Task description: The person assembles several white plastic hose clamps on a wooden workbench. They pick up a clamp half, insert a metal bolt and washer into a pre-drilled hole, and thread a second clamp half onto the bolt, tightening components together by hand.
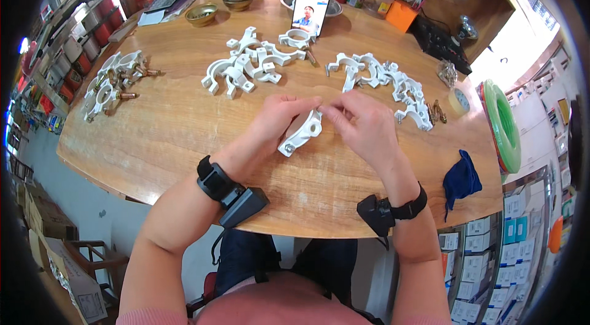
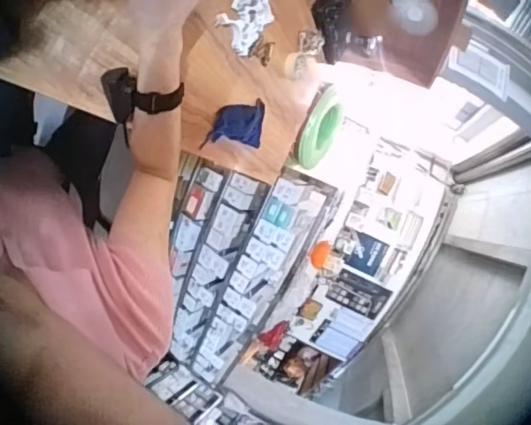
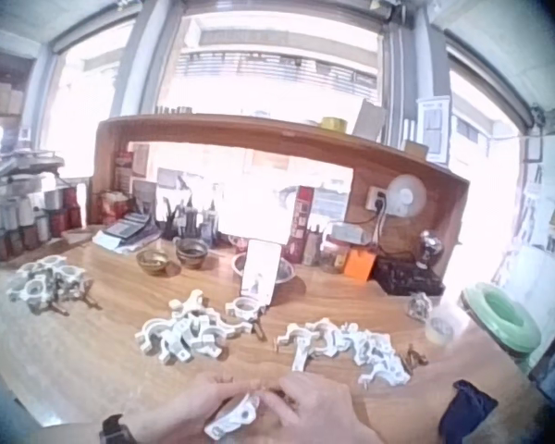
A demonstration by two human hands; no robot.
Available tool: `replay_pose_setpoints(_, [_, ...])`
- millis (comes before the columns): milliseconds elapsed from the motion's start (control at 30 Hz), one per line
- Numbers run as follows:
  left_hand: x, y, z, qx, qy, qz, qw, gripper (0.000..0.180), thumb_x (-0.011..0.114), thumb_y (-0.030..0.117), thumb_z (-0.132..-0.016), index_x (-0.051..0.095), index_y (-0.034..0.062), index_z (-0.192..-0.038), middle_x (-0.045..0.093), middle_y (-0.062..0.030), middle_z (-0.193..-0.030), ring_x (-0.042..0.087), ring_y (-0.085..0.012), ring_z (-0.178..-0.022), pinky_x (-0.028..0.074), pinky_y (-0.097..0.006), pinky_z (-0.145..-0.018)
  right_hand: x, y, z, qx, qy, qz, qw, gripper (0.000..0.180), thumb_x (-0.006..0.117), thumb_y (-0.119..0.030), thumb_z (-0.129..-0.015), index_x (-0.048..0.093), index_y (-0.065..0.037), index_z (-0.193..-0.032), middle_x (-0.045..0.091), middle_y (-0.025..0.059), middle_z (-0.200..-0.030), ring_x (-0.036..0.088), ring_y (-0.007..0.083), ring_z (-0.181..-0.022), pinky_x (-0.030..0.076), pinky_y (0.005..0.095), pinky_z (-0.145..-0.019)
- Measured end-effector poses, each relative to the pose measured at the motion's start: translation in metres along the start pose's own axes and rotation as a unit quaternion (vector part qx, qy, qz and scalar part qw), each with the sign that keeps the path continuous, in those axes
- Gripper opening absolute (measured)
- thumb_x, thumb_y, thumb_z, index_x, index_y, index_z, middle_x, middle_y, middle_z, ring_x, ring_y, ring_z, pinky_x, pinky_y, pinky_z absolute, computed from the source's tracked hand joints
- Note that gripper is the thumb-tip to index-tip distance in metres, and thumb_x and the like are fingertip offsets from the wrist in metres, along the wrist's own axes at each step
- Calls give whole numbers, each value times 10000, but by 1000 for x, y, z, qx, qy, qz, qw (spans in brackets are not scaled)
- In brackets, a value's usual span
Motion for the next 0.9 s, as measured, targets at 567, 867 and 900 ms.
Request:
replay_pose_setpoints(567, [1,2,1,-13,16,-1,1000,189,571,189,-797,588,1,-804,569,-22,-634,509,-85,-480,372,-206,-388,0,1,4,11,29,-22,999,213,486,-33,-690,625,-109,-833,599,68,-728,575,227,-640,456,315,-563])
replay_pose_setpoints(867, [2,2,-1,0,15,19,1000,195,574,198,-799,588,5,-773,558,-13,-619,490,-75,-468,354,-206,-388,-1,-1,4,30,21,-15,999,201,468,-26,-690,609,-92,-817,602,71,-769,580,240,-695,462,325,-601])
replay_pose_setpoints(900, [1,1,-2,0,15,18,1000,195,574,198,-799,588,5,-773,558,-13,-619,490,-75,-468,354,-206,-388,0,0,4,39,12,-15,999,202,466,-25,-690,609,-89,-819,603,71,-771,580,241,-697,462,326,-603])
Point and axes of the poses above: each hand's wrist, its own z-axis away from the middle knuckle, its own x-axis out of the palm, y = z × x, the point moved 3 cm from there along -z, towards the middle knuckle
